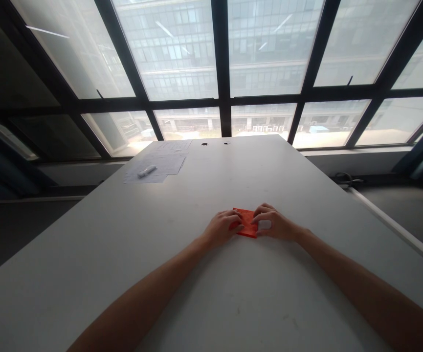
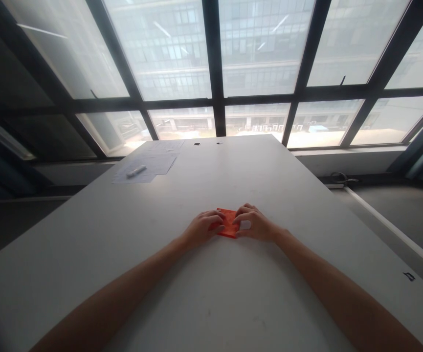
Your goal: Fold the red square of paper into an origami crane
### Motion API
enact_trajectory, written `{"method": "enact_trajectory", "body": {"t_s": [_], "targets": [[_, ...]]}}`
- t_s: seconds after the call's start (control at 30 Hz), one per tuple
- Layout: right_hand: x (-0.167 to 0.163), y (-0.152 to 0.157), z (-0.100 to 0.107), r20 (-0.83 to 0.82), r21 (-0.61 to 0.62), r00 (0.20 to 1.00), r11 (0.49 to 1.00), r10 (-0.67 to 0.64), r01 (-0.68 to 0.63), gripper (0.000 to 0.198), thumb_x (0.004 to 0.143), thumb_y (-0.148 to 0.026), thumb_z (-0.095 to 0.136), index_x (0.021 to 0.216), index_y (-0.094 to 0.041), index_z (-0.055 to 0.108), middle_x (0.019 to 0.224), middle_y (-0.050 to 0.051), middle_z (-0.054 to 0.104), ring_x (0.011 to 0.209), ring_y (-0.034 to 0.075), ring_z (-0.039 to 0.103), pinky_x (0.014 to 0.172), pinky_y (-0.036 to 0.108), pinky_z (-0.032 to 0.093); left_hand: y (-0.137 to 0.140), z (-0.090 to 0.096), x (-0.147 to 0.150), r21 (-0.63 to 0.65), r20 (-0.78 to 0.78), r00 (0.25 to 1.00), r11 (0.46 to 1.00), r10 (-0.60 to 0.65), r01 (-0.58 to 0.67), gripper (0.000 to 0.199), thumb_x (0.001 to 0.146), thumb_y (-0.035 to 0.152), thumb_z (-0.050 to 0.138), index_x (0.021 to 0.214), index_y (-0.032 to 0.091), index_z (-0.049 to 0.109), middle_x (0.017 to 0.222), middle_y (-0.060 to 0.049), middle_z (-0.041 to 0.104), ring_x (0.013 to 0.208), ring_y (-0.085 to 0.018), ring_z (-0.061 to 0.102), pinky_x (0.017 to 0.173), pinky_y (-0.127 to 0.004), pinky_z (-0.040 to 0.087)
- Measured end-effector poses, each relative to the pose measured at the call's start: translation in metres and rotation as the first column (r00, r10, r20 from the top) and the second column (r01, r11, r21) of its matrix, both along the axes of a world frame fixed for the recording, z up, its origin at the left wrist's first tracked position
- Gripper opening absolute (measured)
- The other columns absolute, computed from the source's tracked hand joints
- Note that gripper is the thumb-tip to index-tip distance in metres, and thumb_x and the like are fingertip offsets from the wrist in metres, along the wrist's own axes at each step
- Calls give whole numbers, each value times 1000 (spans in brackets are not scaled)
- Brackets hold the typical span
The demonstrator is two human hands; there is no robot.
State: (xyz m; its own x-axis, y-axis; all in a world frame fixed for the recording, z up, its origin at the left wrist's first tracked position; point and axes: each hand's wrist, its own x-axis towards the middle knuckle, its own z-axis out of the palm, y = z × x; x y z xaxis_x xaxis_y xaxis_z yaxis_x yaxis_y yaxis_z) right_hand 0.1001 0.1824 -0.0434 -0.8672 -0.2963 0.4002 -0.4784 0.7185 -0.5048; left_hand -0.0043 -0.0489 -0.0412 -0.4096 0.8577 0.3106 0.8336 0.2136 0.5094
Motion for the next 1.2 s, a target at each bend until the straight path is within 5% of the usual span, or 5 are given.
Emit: {"method": "enact_trajectory", "body": {"t_s": [0.13,0.33,0.5,1.2], "targets": [[0,-2,-1,3,31,1000,1000,-7,7,10,79,-31,78,89,-28,75,97,5,67,98,22,56,92,40,43,1,-2,-1,9,-28,1000,1000,1,-1,16,89,32,61,95,22,72,108,-5,70,104,-21,63,97,-34,43],[2,-3,1,58,31,997,999,41,-43,29,72,-36,83,98,-28,74,100,6,67,104,25,54,94,41,43,0,0,1,-7,-33,999,1000,26,-26,17,90,33,60,95,23,73,105,-5,71,100,-20,64,98,-34,42],[2,-7,-2,58,-74,998,997,30,-25,9,80,-33,76,87,-26,75,95,6,66,97,23,55,89,39,46,1,4,3,-33,11,999,999,33,-32,20,90,33,57,97,22,73,107,-5,71,102,-21,63,99,-34,42],[-7,0,-8,195,-238,977,970,88,-40,20,77,-43,77,86,-25,78,86,6,67,91,22,58,78,34,49,-1,-2,-6,19,24,1000,1000,-5,4,29,74,46,77,92,23,73,113,-5,69,104,-24,63,99,-35,44]]}}
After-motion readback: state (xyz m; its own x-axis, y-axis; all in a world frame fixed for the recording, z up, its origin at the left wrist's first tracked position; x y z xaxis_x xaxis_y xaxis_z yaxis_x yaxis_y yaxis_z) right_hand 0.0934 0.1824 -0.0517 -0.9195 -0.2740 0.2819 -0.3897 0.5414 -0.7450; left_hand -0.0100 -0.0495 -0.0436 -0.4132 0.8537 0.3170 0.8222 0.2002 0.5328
